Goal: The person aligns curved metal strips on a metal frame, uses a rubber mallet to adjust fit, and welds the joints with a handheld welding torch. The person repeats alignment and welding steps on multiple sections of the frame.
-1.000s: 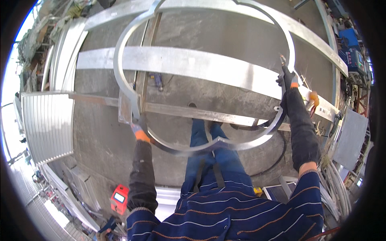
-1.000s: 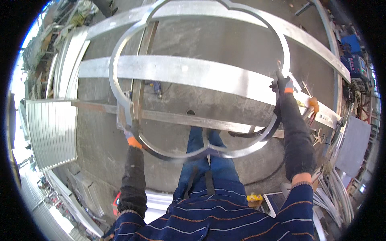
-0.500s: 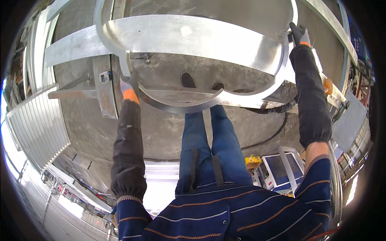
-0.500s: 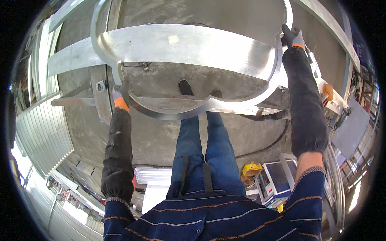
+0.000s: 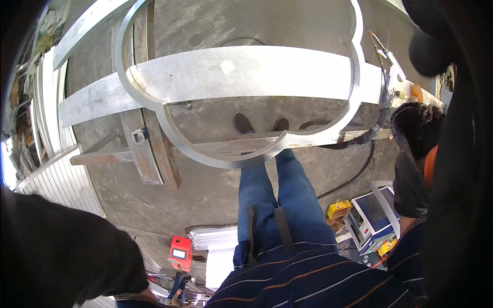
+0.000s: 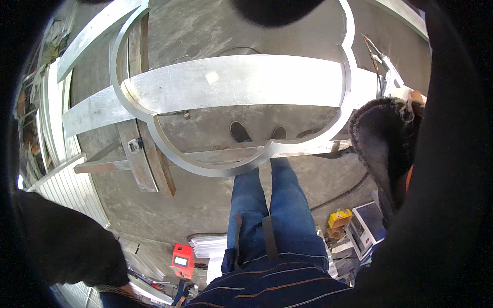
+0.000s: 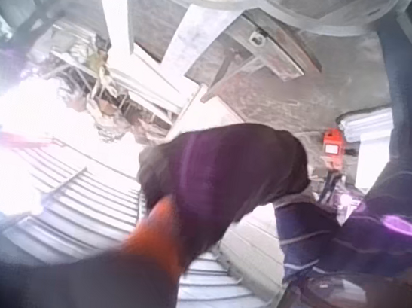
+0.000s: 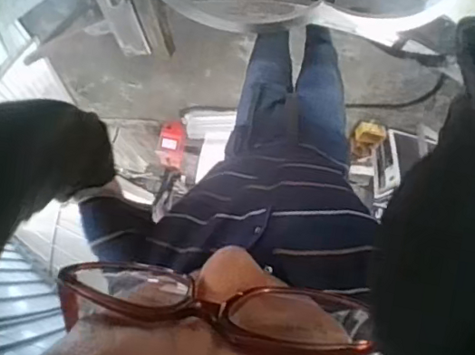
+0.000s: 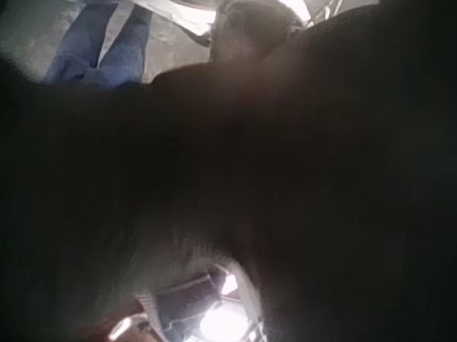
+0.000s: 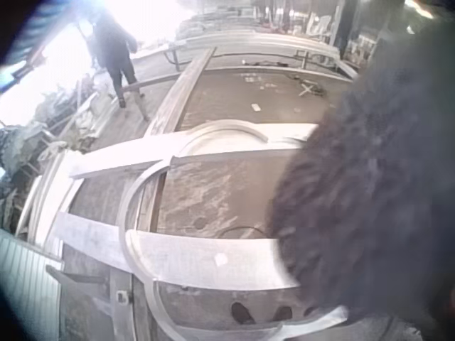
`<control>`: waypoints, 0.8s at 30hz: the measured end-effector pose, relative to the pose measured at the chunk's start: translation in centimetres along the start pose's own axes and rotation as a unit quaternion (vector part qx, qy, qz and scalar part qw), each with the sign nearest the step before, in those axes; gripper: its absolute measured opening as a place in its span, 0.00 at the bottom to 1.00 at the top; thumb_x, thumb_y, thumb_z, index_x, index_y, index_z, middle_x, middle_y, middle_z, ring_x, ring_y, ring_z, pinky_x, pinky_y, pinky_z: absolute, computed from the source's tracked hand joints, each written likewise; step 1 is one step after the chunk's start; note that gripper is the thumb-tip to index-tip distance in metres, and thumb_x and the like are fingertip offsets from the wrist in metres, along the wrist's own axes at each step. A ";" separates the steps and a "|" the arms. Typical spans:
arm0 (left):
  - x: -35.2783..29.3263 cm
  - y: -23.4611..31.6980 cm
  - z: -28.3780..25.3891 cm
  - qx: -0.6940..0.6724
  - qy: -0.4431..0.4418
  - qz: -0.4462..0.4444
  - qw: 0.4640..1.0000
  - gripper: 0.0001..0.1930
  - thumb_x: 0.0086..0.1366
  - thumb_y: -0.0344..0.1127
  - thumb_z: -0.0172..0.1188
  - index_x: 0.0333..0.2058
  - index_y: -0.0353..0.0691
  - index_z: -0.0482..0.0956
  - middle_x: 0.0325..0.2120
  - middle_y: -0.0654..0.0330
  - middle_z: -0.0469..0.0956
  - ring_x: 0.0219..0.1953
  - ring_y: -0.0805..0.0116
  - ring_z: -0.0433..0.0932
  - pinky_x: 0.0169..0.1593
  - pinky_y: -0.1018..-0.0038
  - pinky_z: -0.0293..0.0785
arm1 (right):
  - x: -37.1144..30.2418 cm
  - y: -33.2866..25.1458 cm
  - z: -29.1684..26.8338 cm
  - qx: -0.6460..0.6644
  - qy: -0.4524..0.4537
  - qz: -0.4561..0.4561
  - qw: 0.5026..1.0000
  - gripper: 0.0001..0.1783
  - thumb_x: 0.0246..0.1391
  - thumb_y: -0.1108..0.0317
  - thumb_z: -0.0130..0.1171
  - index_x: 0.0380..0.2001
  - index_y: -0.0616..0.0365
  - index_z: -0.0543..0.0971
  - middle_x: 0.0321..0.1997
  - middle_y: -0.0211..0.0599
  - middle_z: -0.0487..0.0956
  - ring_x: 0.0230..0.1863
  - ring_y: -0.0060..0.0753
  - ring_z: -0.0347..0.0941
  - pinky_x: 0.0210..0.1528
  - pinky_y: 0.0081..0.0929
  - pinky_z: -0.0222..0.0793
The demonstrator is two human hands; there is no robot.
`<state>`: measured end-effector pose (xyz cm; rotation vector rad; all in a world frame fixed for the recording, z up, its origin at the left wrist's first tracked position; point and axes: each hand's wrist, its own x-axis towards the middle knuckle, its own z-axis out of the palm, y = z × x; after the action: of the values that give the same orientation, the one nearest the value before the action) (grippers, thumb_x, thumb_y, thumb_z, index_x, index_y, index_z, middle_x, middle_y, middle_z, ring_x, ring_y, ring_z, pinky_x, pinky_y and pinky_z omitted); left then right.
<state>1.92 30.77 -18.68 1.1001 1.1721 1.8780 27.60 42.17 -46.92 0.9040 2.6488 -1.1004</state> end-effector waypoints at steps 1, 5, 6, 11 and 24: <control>-0.5 -0.3 0.8 0.009 -0.010 0.002 1.000 0.25 0.75 0.32 0.53 0.68 0.34 0.65 0.64 0.49 0.70 0.65 0.61 0.70 0.68 0.67 0.66 | 0.6 1.3 3.0 -0.018 -0.009 0.026 0.999 0.35 0.58 0.69 0.64 0.68 0.63 0.66 0.63 0.51 0.73 0.62 0.47 0.73 0.66 0.39 0.69; -1.2 -3.6 2.7 0.025 -0.025 -0.012 0.999 0.25 0.75 0.32 0.52 0.68 0.34 0.66 0.64 0.49 0.71 0.65 0.61 0.71 0.67 0.67 0.66 | 0.6 4.3 9.1 -0.046 -0.016 0.073 0.996 0.33 0.59 0.68 0.63 0.66 0.63 0.67 0.61 0.50 0.74 0.60 0.46 0.74 0.64 0.38 0.69; -1.1 -4.6 3.0 0.025 -0.019 -0.022 0.999 0.25 0.75 0.32 0.52 0.68 0.34 0.66 0.63 0.49 0.71 0.65 0.61 0.71 0.67 0.67 0.67 | 0.5 4.6 9.6 -0.046 -0.019 0.076 0.996 0.32 0.60 0.68 0.63 0.66 0.63 0.67 0.61 0.50 0.74 0.59 0.45 0.74 0.64 0.38 0.69; 1.4 -7.4 3.7 0.017 -0.022 -0.058 0.998 0.24 0.75 0.31 0.52 0.67 0.33 0.67 0.63 0.49 0.72 0.64 0.61 0.72 0.67 0.67 0.68 | 0.6 5.2 9.2 -0.024 -0.014 0.100 0.995 0.30 0.61 0.67 0.61 0.65 0.64 0.68 0.59 0.49 0.75 0.57 0.44 0.75 0.61 0.37 0.70; -4.3 -5.3 7.1 -0.005 0.015 0.029 0.999 0.22 0.75 0.30 0.51 0.65 0.32 0.69 0.61 0.49 0.74 0.62 0.60 0.74 0.65 0.67 0.71 | -1.9 8.7 14.3 -0.034 -0.002 0.088 0.996 0.25 0.64 0.64 0.56 0.61 0.65 0.71 0.53 0.47 0.78 0.51 0.40 0.76 0.56 0.34 0.72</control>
<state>10.67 31.72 -23.18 1.1145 1.1569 1.9490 32.72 36.35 -61.85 1.0943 2.5289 -0.9652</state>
